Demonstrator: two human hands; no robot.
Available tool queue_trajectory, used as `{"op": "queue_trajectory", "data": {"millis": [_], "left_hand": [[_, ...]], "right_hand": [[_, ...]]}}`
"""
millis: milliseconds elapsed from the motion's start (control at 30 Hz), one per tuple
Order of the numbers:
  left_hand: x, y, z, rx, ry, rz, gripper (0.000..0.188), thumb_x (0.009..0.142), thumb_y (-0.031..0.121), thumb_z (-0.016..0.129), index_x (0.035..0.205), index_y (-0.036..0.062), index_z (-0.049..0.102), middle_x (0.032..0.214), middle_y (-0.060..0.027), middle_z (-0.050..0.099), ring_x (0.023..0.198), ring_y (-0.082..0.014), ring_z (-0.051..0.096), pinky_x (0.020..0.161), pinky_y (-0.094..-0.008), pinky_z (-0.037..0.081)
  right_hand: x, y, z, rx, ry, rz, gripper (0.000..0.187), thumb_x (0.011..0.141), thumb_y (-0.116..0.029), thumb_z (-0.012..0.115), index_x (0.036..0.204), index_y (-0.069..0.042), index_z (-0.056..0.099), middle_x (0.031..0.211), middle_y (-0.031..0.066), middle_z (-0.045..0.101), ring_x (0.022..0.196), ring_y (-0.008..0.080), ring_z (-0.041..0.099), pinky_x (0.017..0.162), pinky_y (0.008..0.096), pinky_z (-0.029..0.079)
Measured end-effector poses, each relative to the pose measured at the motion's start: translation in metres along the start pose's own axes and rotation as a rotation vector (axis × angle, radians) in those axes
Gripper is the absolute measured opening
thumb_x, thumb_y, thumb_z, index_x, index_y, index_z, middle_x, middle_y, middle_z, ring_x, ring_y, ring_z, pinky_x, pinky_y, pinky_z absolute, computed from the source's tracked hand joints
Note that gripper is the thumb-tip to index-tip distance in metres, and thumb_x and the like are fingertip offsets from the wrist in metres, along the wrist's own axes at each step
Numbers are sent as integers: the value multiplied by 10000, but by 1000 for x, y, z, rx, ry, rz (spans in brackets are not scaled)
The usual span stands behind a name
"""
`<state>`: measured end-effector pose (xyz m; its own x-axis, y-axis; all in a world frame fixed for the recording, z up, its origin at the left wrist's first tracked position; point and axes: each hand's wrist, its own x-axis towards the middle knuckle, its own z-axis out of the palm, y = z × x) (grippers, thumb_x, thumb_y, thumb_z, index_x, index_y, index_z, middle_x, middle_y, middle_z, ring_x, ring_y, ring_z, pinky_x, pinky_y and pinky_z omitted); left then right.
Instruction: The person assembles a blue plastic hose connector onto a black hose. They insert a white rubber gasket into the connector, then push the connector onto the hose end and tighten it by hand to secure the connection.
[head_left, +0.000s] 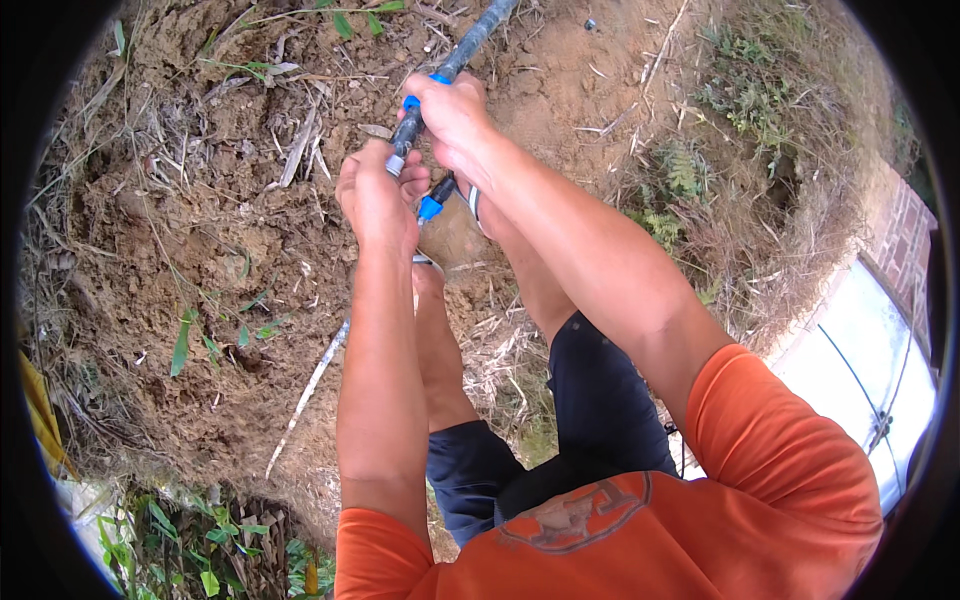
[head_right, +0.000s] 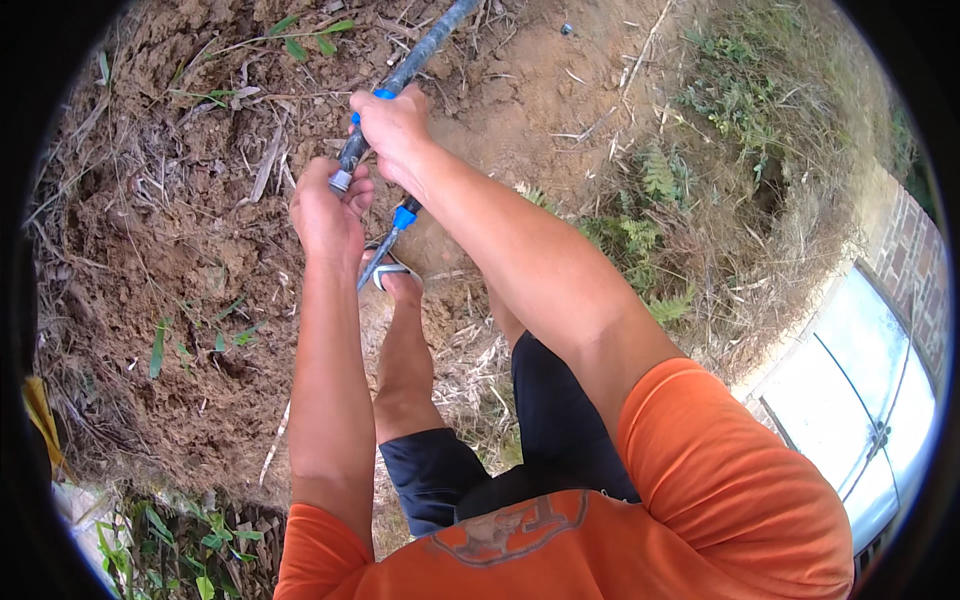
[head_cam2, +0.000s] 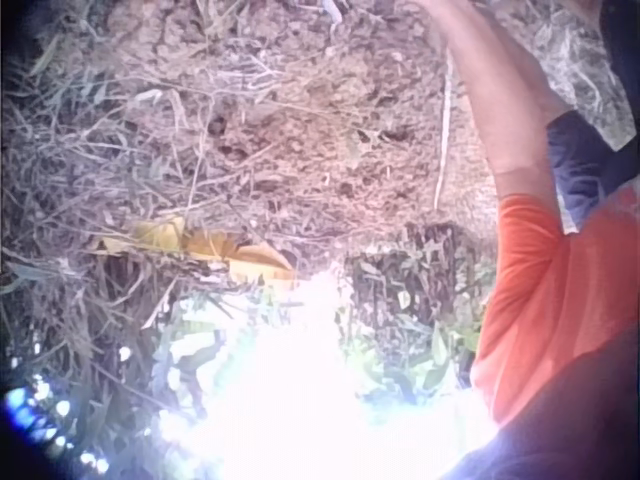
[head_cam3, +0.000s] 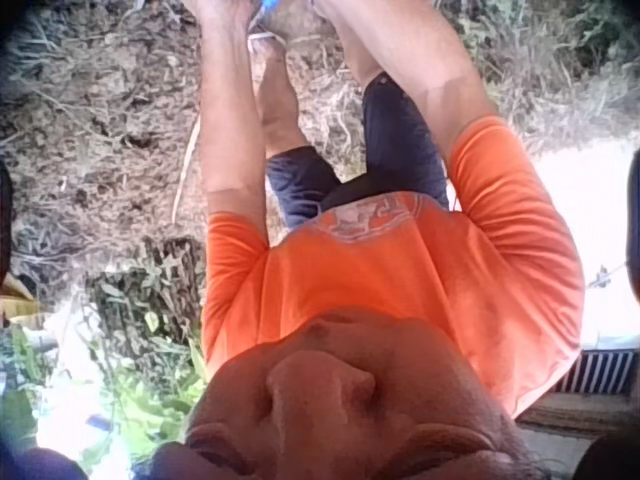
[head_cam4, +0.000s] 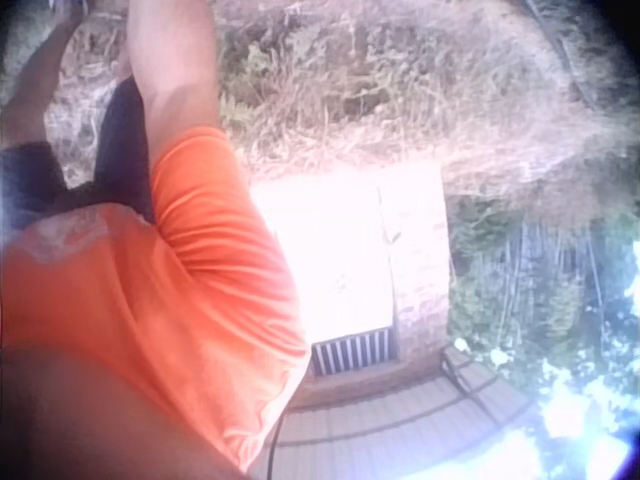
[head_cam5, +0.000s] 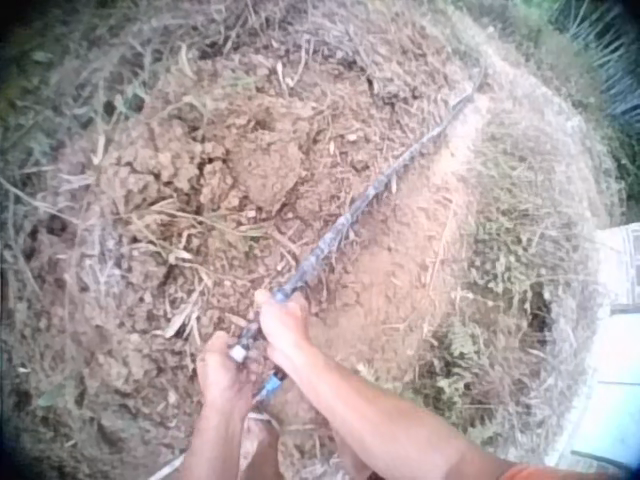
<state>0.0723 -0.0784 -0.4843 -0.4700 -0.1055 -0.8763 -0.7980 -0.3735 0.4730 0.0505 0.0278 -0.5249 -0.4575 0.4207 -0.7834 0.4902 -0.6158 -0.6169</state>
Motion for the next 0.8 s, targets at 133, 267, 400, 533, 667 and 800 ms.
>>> {"op": "queue_trajectory", "data": {"millis": [133, 267, 400, 533, 667, 800], "left_hand": [[-4, 6, -7, 328, -44, 232, 168, 803, 48, 731, 925, 6, 624, 697, -102, 673, 605, -173, 672, 520, -324, 535], [2, -2, -2, 896, 31, 584, 276, 756, 180, 772, 909, -16, 653, 711, -176, 691, 659, -327, 716, 638, -465, 564], [-14, -3, 6, 1191, 84, 793, 279, 754, 194, 708, 934, -10, 646, 816, -280, 706, 757, -479, 696, 720, -547, 556], [-14, -3, 11, 1240, 148, 786, 285, 749, 177, 693, 939, -21, 612, 812, -279, 698, 755, -480, 687, 752, -553, 544], [-14, -9, 7, 1129, 183, 762, 293, 754, 171, 697, 930, -45, 607, 777, -286, 686, 745, -476, 685, 763, -538, 538], [-8, -12, 2, 1068, 173, 813, 286, 754, 168, 692, 926, -44, 607, 745, -276, 674, 715, -466, 679, 747, -528, 538]], "right_hand": [[-6, 1, -2, -47, -30, 42, 286, 827, -38, 729, 1001, 88, 540, 830, 128, 625, 699, 209, 617, 571, 411, 493], [4, 4, -3, -61, 71, 48, 207, 822, -61, 754, 877, 86, 618, 786, 133, 660, 672, 218, 637, 552, 403, 496], [-1, 3, -5, -179, 43, -8, 231, 806, -79, 793, 826, 83, 629, 757, 123, 666, 629, 213, 634, 513, 401, 502], [8, 4, -1, -153, 54, -8, 213, 796, -52, 788, 795, 82, 623, 740, 127, 661, 618, 210, 637, 494, 415, 494], [7, 1, 5, -195, 116, 2, 181, 813, -15, 748, 758, 88, 609, 709, 132, 644, 592, 212, 628, 491, 404, 492], [11, -1, 7, -162, 119, -14, 172, 816, -7, 739, 772, 97, 609, 707, 135, 642, 600, 214, 628, 498, 405, 495]]}}
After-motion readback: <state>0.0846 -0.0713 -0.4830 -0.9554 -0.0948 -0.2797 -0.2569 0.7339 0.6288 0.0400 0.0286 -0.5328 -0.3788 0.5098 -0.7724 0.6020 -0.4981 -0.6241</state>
